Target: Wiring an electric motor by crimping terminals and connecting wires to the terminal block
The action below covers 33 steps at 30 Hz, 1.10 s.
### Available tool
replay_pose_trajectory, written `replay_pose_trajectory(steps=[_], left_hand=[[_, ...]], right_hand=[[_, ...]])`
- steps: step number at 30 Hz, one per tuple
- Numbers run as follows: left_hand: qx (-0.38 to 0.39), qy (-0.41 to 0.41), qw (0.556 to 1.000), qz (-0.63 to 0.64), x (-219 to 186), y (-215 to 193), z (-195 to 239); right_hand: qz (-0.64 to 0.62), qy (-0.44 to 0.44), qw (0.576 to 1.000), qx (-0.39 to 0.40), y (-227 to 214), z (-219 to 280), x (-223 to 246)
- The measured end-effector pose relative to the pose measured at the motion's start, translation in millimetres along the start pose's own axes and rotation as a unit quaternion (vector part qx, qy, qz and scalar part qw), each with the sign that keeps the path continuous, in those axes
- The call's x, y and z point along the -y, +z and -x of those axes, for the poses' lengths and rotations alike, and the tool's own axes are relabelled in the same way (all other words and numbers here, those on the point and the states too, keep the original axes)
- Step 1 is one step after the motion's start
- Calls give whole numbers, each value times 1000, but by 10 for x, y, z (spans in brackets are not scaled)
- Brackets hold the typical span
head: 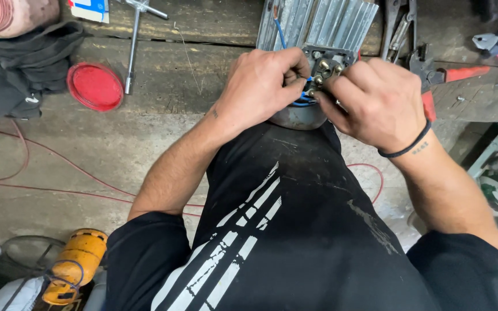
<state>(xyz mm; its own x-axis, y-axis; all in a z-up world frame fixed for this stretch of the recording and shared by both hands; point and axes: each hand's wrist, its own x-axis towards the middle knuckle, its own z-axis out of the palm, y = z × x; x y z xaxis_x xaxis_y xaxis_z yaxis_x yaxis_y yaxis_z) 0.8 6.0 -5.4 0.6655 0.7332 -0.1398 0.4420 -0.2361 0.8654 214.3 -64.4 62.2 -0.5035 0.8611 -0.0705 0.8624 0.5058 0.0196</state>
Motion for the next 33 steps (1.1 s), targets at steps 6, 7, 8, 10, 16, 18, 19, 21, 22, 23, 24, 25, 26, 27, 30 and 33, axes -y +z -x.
replay_pose_trajectory(steps=[6, 7, 8, 10, 16, 18, 19, 21, 22, 23, 24, 25, 26, 27, 30, 33], left_hand=[[6, -5, 1000, -3, 0, -23, -17], [6, -5, 1000, -2, 6, -24, -20], [5, -3, 1000, -2, 12, -23, -24], [5, -2, 1000, 0, 17, -22, -21], [5, 0, 1000, -2, 0, -31, -20], [8, -4, 1000, -4, 8, -28, -26], [3, -3, 1000, -4, 20, -16, -30], [-1, -7, 1000, -3, 26, -10, -12], [-1, 0, 1000, 0, 21, -20, -16], [-1, 7, 1000, 2, 13, -30, -22], [0, 8, 1000, 1, 13, -25, -23], [-11, 13, 1000, 5, 13, -23, -22], [-21, 18, 1000, 10, 12, -18, -12], [-21, 17, 1000, 9, 8, -31, -2], [-17, 22, 999, 27, -6, -43, -13], [-14, 12, 999, 35, 3, -51, 10]], right_hand=[[-13, -65, 997, -24, -29, -96, -45], [5, -71, 997, -25, -38, -110, -45], [22, -77, 996, -27, -47, -123, -47], [32, -89, 995, -18, 7, -127, -68], [85, -142, 986, -32, 142, -109, -141], [86, -157, 982, -55, 94, -135, -170], [58, -170, 982, -48, 68, -147, -190], [26, -186, 981, -41, 55, -169, -188], [28, -172, 984, -33, 59, -173, -170], [29, -157, 987, -25, 61, -177, -156], [30, -156, 987, -26, 112, -147, -159], [54, -152, 987, -22, 161, -118, -160], [77, -149, 986, -18, 210, -87, -156], [77, -149, 986, -19, 201, -99, -160], [107, -181, 976, -56, 132, -121, -197], [32, -181, 982, -52, 86, -163, -204]])
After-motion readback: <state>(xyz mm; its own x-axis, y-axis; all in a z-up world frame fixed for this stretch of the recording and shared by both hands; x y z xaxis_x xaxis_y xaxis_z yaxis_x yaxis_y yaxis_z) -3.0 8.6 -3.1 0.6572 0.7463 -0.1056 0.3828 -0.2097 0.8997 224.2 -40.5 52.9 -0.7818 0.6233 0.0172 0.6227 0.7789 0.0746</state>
